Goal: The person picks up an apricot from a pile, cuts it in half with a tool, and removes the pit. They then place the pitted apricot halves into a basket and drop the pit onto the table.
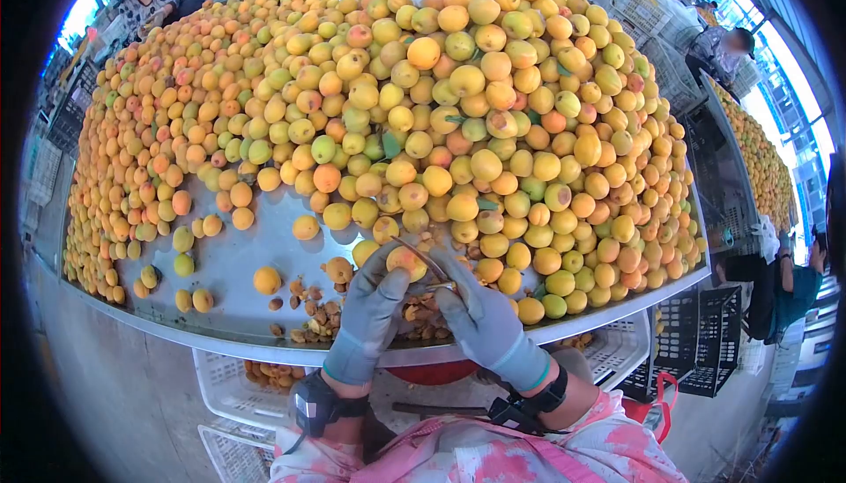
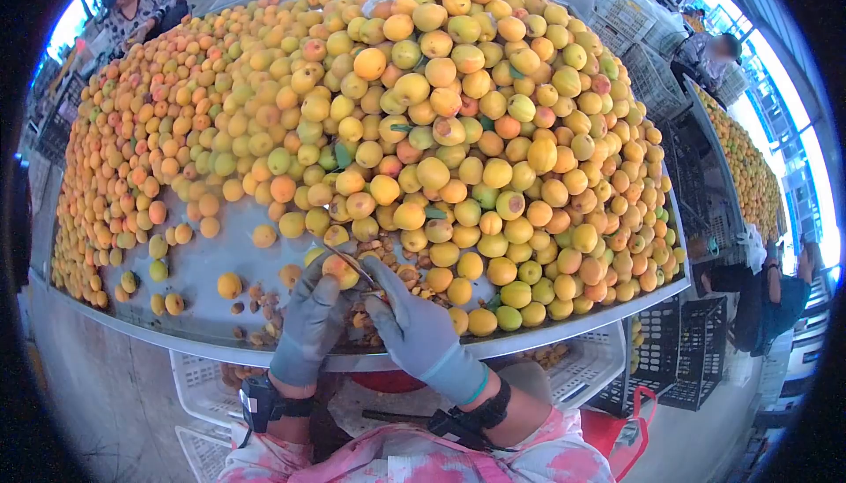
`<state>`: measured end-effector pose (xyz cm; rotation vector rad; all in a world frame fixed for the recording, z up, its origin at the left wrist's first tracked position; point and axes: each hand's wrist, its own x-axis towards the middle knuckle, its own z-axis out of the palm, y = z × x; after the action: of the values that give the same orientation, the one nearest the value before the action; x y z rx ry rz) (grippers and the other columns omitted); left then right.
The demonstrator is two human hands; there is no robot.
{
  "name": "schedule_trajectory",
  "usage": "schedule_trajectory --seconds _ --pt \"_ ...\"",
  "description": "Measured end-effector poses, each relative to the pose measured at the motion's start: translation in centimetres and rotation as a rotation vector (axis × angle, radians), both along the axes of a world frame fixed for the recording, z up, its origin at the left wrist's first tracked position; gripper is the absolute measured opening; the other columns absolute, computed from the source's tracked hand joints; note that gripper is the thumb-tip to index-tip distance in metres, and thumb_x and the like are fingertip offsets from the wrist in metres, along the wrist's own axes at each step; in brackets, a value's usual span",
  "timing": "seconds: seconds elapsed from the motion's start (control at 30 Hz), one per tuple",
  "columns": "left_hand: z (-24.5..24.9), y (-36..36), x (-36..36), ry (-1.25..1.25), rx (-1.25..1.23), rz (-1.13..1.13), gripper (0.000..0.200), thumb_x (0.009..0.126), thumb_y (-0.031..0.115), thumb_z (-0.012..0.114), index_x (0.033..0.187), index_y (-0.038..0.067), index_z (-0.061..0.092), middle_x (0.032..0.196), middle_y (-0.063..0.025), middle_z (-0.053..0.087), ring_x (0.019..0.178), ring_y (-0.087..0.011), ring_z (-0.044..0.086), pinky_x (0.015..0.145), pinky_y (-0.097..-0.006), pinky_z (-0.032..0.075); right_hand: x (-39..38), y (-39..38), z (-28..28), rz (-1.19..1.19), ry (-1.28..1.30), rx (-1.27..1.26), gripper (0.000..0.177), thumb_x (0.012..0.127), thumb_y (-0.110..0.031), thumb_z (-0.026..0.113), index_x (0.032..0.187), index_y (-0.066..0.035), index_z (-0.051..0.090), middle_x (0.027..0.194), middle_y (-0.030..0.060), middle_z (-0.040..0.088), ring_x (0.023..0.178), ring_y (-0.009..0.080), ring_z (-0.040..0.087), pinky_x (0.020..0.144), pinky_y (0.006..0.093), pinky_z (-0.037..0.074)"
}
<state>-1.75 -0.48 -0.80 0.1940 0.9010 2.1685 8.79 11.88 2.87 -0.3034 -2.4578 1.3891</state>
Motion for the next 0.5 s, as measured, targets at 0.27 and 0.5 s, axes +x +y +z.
schedule_trajectory --seconds 0.27,0.5 --pt "1.8 -0.5 -0.2 -0.013 0.118 -0.047 0.058 0.087 0.017 0.068 0.137 0.006 0.042 0.126 -0.0062 0.053 0.115 -0.0187 0.053 0.099 -0.0368 0.044 0.3 -0.2 2.3 -0.045 -0.210 -0.602 0.047 0.097 -0.020 0.047 0.139 0.000 0.036 0.076 0.0095 0.062 0.065 0.0182 0.060 0.062 0.0330 0.048" --pt "0.7 -0.6 -0.2 0.044 0.074 -0.006 0.068 0.085 0.013 0.069 0.143 0.010 0.035 0.129 -0.0060 0.051 0.119 -0.0195 0.051 0.102 -0.0369 0.042 0.1 -1.6 0.3 0.041 -0.185 -0.458 0.049 0.097 -0.021 0.047 0.140 0.000 0.034 0.094 0.0191 0.064 0.073 0.0239 0.064 0.070 0.0347 0.050"
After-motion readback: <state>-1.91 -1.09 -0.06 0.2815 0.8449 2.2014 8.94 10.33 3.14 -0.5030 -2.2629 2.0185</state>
